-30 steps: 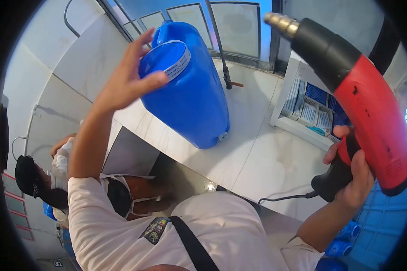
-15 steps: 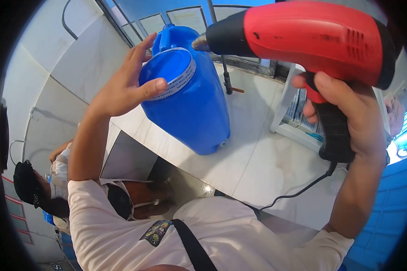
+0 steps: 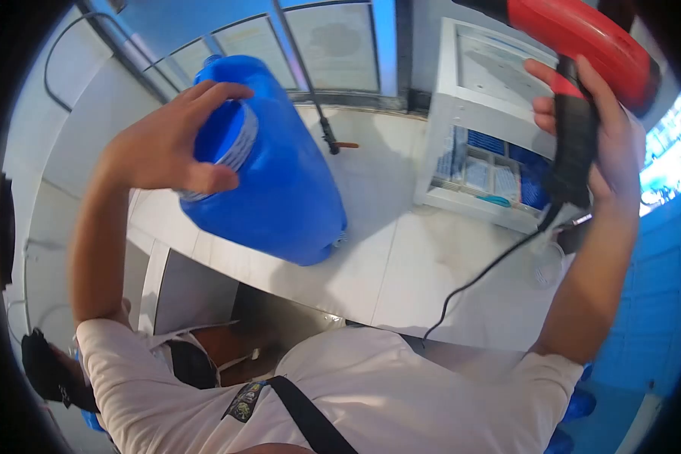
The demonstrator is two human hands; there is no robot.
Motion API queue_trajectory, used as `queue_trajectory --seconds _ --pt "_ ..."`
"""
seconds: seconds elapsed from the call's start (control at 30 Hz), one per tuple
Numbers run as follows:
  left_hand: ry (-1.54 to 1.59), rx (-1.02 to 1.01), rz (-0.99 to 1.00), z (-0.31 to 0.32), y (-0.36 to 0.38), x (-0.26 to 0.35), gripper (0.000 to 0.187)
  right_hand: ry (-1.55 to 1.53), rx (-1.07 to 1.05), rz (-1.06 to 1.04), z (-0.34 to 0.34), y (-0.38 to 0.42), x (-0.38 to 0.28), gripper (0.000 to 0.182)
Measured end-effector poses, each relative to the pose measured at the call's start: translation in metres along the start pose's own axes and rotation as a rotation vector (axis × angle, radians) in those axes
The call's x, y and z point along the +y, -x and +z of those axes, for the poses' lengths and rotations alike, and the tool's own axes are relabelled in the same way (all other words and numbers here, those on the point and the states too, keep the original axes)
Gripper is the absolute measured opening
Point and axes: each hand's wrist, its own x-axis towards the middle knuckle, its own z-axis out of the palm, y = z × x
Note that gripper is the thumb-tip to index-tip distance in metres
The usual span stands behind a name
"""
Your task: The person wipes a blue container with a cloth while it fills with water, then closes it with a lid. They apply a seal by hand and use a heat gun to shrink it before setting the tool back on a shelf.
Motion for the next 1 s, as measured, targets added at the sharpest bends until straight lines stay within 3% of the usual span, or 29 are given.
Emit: queue_trajectory --seconds 0.1,0.13,0.2,0.23,0.27,0.3,0.37,0.43,0.47,0.5,0.53,0.6,0.67,0.73,0.77,0.83,0.87,0.9,0.93,0.97,1.0 --pt "0.023 0.021 -0.032 -0.005 0.005 0.002 0.116 0.212 0.112 0.027 -0.014 -0.025 0.006 0.050" --pt "0.049 0.052 0.068 -0.005 0.006 -0.014 0.101 0.375 0.128 0.093 -0.016 -0.035 0.009 0.051" --pt "0.365 0.209 -0.031 -0.008 -0.002 -0.032 0.069 0.541 0.157 0.168 -0.015 -0.053 0.016 0.053" --pt "0.367 0.204 -0.017 -0.009 -0.006 -0.049 0.069 0.809 0.132 0.058 -0.009 -0.060 0.018 0.051" --pt "0.038 0.338 0.084 -0.005 -0.010 -0.072 0.061 1.076 0.101 -0.053 -0.006 -0.069 0.021 0.049" --pt "-0.294 0.473 0.184 0.000 -0.015 -0.089 0.056 1.081 0.113 -0.048 -0.010 -0.088 0.032 0.049" --pt "-0.416 0.501 0.253 0.018 -0.027 -0.104 0.053 1.563 0.154 -0.510 -0.021 -0.119 0.055 0.049" --pt "-0.538 0.529 0.329 0.032 -0.041 -0.122 0.050 1.767 0.233 -0.244 0.024 -0.113 0.046 0.068" --pt "-0.397 0.521 0.368 0.037 -0.051 -0.132 0.043 1.822 0.287 -0.110 0.042 -0.117 0.046 0.076" --pt "-0.255 0.509 0.403 0.044 -0.062 -0.137 0.035 1.805 0.339 -0.048 0.043 -0.130 0.050 0.076" --pt "-0.141 0.645 0.443 0.054 -0.072 -0.133 0.021 1.787 0.390 0.013 0.047 -0.141 0.052 0.077" --pt "-0.055 0.683 0.437 0.068 -0.085 -0.141 0.019 1.554 0.409 0.064 0.054 -0.148 0.056 0.080" --pt "0.088 0.789 0.413 0.076 -0.087 -0.138 0.029 1.397 0.398 -0.173 0.078 -0.112 0.046 0.083" --pt "0.102 0.780 0.408 0.078 -0.081 -0.139 0.030 1.278 0.222 -0.464 0.096 -0.049 0.047 0.088" --pt "0.108 0.796 0.414 0.078 -0.078 -0.138 0.030 1.206 0.121 -0.519 0.098 -0.010 0.056 0.062" --pt "0.081 0.810 0.453 0.082 -0.066 -0.138 0.030 1.086 -0.113 -0.607 0.092 0.061 0.096 0.040" --pt "0.226 0.823 0.353 0.086 -0.059 -0.141 0.030 1.040 -0.243 -0.644 0.083 0.092 0.112 0.038" --pt "0.367 0.828 0.257 0.089 -0.054 -0.143 0.029 0.961 -0.494 -0.328 0.074 0.125 0.112 0.036" --pt "0.326 0.813 0.275 0.092 -0.046 -0.148 0.027 0.816 -0.655 -0.192 0.063 0.152 0.135 0.031" --pt "0.300 0.807 0.296 0.095 -0.041 -0.160 0.027 0.667 -0.838 0.084 0.055 0.173 0.149 0.032" --pt "0.275 0.800 0.318 0.099 -0.036 -0.171 0.028 0.569 -0.933 0.172 0.047 0.196 0.172 0.033"
